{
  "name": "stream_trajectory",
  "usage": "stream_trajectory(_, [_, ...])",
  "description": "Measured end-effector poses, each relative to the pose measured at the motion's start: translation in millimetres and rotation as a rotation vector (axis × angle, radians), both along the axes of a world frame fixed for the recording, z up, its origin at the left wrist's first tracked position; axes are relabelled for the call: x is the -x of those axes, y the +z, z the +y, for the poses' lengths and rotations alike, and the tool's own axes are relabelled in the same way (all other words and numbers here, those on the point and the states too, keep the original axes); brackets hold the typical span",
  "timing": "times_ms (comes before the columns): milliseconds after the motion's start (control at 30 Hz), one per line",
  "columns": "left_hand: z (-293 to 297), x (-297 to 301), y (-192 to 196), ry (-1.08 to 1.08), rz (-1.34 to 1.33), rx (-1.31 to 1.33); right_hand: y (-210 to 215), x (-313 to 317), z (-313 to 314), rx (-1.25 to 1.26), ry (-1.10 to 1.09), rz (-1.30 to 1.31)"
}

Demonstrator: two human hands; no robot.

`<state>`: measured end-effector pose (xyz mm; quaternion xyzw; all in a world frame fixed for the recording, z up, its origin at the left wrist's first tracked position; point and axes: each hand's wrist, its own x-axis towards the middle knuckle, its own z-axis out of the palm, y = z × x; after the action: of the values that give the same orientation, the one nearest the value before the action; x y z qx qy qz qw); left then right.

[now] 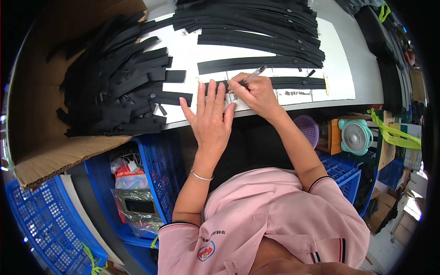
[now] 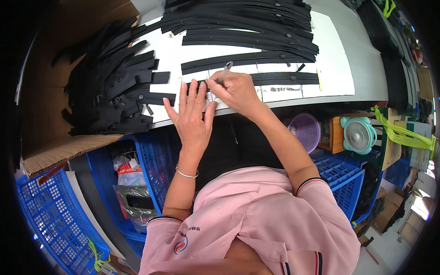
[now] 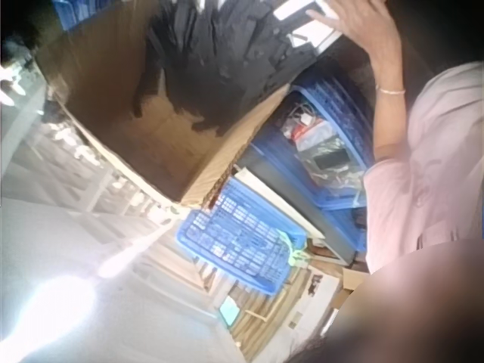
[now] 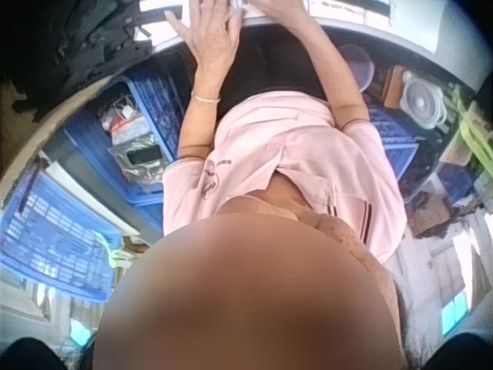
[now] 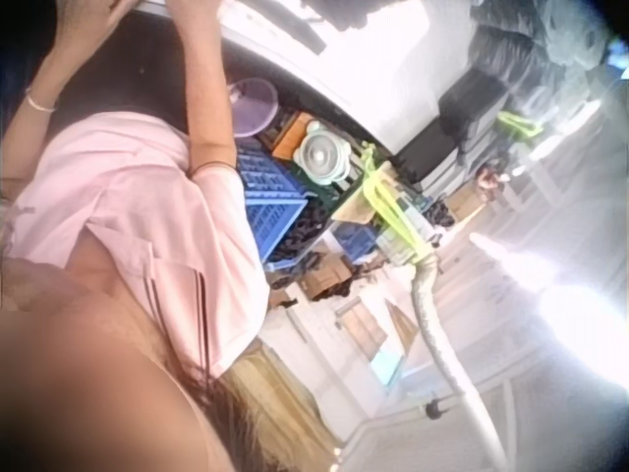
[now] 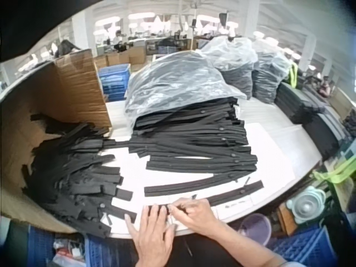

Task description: Marking measurement points on black straps using a pen and a measuring guide on the workbench.

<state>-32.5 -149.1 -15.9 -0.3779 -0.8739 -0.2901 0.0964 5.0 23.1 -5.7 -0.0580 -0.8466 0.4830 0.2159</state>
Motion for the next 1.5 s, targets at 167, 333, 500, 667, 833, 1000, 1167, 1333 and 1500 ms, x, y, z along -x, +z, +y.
stream_trajectory(167, [-1.0, 0.5, -0.9, -0.002, 0.007, 0.026, 18.4, -9.0, 2.3, 0.223, 0.000, -0.132])
stream_trajectory(333, [-1.8, 0.4, -1.3, 0.013, 0.030, 0.043, 19.7, -38.6, 38.8, 0.277, -0.306, 0.060])
stream_trajectory(500, [-1.5, 0.5, -0.4, 0.000, -0.007, 0.058, 9.5, -52.9, 65.5, 0.141, -0.414, 0.004])
stream_trajectory(667, [6.0, -5.7, 7.7, -0.013, -0.001, 0.102, 15.3, -52.8, 63.7, 0.193, -0.432, -0.039])
stream_trajectory(833, [43.6, -33.3, 17.8, -0.187, -0.056, 0.047, 10.5, -50.4, 64.5, 0.180, -0.427, -0.030])
stream_trajectory(1000, [61.6, -41.7, 9.2, -0.259, -0.067, 0.070, 8.1, -49.7, 64.1, 0.178, -0.404, -0.003])
stream_trajectory(1167, [63.1, -42.8, 9.9, -0.250, -0.066, 0.059, 7.2, -51.0, 65.7, 0.086, -0.391, -0.011])
stream_trajectory(1333, [62.9, -42.3, 9.1, -0.255, -0.056, 0.073, 6.7, -53.7, 65.3, 0.171, -0.362, 0.029])
stream_trajectory(1500, [63.7, -42.6, 8.4, -0.242, -0.034, 0.083, 0.8, -55.8, 69.0, 0.181, -0.317, -0.006])
